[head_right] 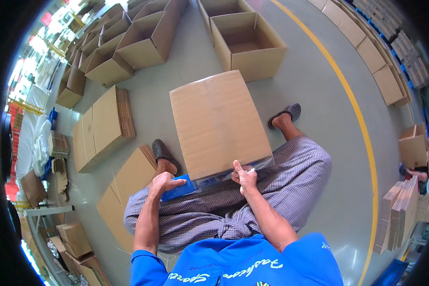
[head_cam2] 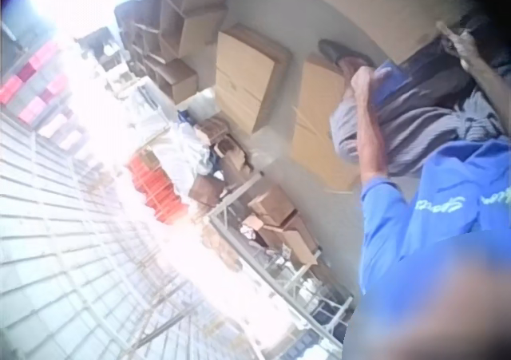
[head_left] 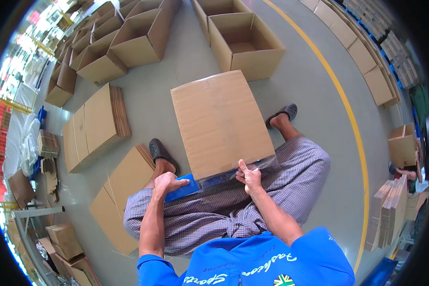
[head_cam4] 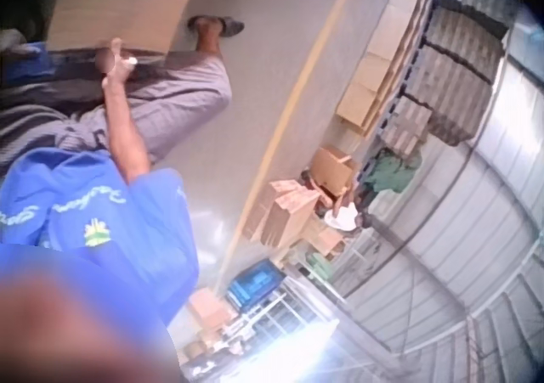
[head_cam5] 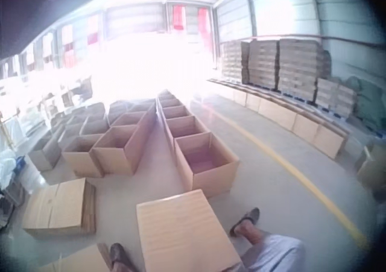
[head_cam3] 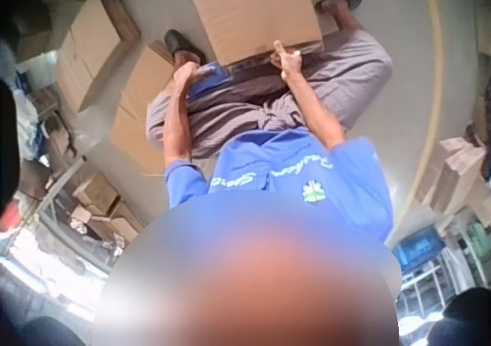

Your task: The person sits on the warehouse floor and repeatedly folds flat cardboard sheets into boxes, then uses a handheld tape dispenser to seal the seams. The person places finished boxes aside and continues the process with additional sheets.

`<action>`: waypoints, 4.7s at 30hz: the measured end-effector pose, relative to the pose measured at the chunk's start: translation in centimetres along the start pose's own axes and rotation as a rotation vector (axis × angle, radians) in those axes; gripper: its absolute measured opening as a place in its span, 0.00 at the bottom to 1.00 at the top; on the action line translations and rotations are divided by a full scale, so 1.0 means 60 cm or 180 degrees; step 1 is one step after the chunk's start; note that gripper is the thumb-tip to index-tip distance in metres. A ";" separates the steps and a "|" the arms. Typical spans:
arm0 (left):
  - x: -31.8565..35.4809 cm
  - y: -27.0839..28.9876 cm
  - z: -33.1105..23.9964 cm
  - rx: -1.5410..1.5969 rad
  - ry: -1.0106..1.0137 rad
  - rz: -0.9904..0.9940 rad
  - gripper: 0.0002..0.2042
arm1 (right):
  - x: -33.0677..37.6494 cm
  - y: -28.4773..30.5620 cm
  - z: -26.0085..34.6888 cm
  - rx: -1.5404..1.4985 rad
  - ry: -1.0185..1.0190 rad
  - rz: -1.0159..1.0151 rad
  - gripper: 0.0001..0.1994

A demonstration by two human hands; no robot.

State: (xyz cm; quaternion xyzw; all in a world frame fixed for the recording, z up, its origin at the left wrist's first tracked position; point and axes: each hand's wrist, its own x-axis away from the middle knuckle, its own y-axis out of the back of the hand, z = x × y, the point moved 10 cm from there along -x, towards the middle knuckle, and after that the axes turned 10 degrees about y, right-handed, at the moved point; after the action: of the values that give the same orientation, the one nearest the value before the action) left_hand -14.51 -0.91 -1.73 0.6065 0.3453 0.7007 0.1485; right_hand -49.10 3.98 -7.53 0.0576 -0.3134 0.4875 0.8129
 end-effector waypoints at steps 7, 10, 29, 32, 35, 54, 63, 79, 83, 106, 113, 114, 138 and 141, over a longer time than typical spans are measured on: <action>-0.052 -0.050 -0.026 -0.0587 -0.0169 -0.0672 0.34 | -0.004 -0.020 0.001 -0.0060 -0.0122 0.0136 0.20; -0.066 -0.039 0.061 0.0356 0.0666 -0.0804 0.38 | 0.004 -0.029 0.000 0.0069 -0.0255 0.0379 0.21; 0.215 0.209 -0.329 0.0399 -0.2413 -0.4222 0.14 | 0.103 -0.027 0.211 0.2613 0.2761 0.1157 0.08; 0.189 0.121 -0.338 0.0589 -0.3045 -0.2796 0.11 | 0.105 -0.082 0.279 0.2795 0.4032 0.1487 0.11; 0.146 0.051 -0.336 0.0944 -0.2741 -0.1818 0.13 | 0.074 -0.132 0.257 0.3246 0.4422 0.2284 0.16; 0.158 0.020 -0.281 0.0529 -0.2521 -0.2818 0.25 | 0.037 -0.086 0.234 0.4396 0.4461 0.2066 0.29; 0.134 0.017 -0.133 0.1350 -0.1488 -0.2914 0.39 | -0.019 0.031 0.293 0.3715 0.3879 0.1179 0.24; 0.034 -0.117 -0.061 0.4096 -0.0394 -0.1692 0.10 | -0.047 0.108 0.227 0.2933 0.3088 -0.0279 0.09; 0.036 -0.163 -0.078 0.5169 0.0161 -0.1403 0.13 | -0.042 0.113 0.172 0.2801 0.2317 -0.0923 0.11; 0.005 -0.191 -0.075 0.7263 0.0628 0.0175 0.34 | -0.134 0.095 0.142 0.0582 0.1396 -0.0406 0.30; -0.024 -0.186 -0.103 0.6173 0.0646 0.0287 0.29 | -0.125 0.064 0.125 0.0948 0.1263 -0.0335 0.37; -0.028 -0.181 -0.117 0.6283 0.0663 0.0302 0.29 | -0.132 0.068 0.125 0.0949 0.1244 -0.0278 0.37; 0.299 0.044 -0.114 0.1019 -0.1691 -0.2533 0.26 | 0.078 0.048 0.217 0.4390 0.2384 0.1226 0.33; 0.314 0.097 -0.199 0.0857 -0.2135 -0.2747 0.28 | 0.056 -0.075 0.283 0.3277 0.2815 0.1823 0.40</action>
State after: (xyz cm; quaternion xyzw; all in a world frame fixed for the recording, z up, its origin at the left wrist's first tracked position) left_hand -28.82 3.07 15.88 0.6134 0.5823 0.2950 0.4446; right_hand -51.96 -2.55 8.85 0.1458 0.3095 0.7439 0.5742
